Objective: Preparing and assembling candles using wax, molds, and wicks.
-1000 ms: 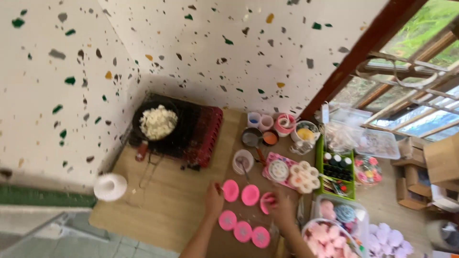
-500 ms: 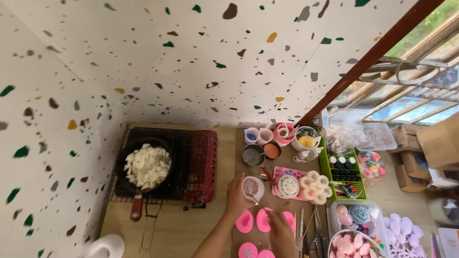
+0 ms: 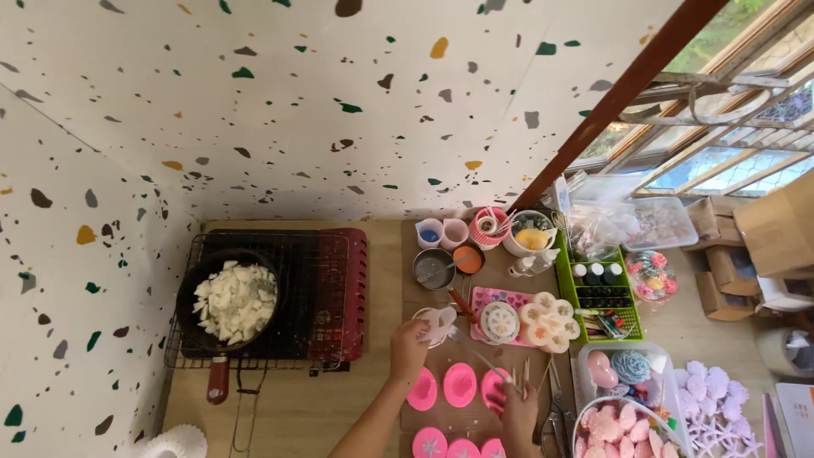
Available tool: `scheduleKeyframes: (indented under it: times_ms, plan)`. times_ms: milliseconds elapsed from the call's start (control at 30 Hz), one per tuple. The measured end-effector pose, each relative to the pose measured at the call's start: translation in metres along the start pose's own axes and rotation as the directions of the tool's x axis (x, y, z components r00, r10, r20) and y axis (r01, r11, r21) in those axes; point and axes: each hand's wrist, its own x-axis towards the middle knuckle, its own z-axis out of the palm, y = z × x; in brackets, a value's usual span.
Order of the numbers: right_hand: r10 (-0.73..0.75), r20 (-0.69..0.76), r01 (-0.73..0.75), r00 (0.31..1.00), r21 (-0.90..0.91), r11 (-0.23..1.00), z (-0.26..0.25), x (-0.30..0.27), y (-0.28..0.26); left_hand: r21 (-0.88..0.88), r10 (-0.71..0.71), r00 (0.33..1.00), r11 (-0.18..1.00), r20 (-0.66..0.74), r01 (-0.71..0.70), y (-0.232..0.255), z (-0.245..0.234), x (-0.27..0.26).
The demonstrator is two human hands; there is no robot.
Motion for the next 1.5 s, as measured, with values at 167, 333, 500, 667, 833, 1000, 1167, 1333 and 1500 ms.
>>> scheduleKeyframes:
  times_ms: [167, 333, 500, 667, 833, 1000, 1167, 1333, 1500]
  plan:
    - [-0.176, -0.157, 0.040, 0.972, -0.626, 0.779, 0.033, -0.047, -0.024, -0.099, -0.243, 0.969, 0.966, -0.046, 0.238, 0.037, -0.016, 0.017]
    - [-0.616, 0.569, 0.835, 0.544, -0.441, 0.330, 0.102, -0.055, -0.026, -0.094, -0.235, 0.972, 0.967, 0.026, 0.236, 0.044, -0.022, 0.018]
    - [-0.642, 0.583, 0.857, 0.498, -0.443, 0.263, 0.155, -0.059, -0.046, -0.111, -0.256, 0.967, 0.960, 0.008, 0.255, 0.038, -0.020, 0.010]
    - [-0.661, 0.585, 0.882, 0.470, -0.331, 0.335, 0.165, -0.065, -0.049, -0.215, -0.343, 0.932, 0.925, -0.114, 0.314, 0.045, -0.036, 0.008]
    - [-0.549, 0.543, 0.771, 0.635, -0.486, 0.412, 0.151, -0.040, -0.029, -0.327, -0.126, 0.981, 0.942, -0.149, 0.071, 0.085, -0.072, 0.014]
    - [-0.423, 0.651, 0.755, 0.631, -0.388, 0.529, 0.125, -0.078, -0.085, -0.207, 0.212, 0.976, 0.958, 0.056, -0.197, 0.191, -0.132, -0.010]
    - [-0.563, 0.772, 0.615, 0.296, 0.297, 0.730, 0.078, -0.181, -0.171, -0.187, 0.523, 0.828, 0.851, 0.204, -0.491, 0.262, -0.171, -0.046]
    - [-0.449, 0.630, 0.146, 0.634, 0.472, 0.869, 0.047, -0.210, -0.166, -0.442, 0.360, 0.929, 0.850, 0.091, -0.287, 0.289, -0.157, -0.079]
    - [-0.319, 0.575, -0.076, 0.753, 0.558, 0.826, 0.027, -0.228, -0.149, -0.439, 0.172, 0.972, 0.895, 0.163, -0.084, 0.309, -0.138, -0.116]
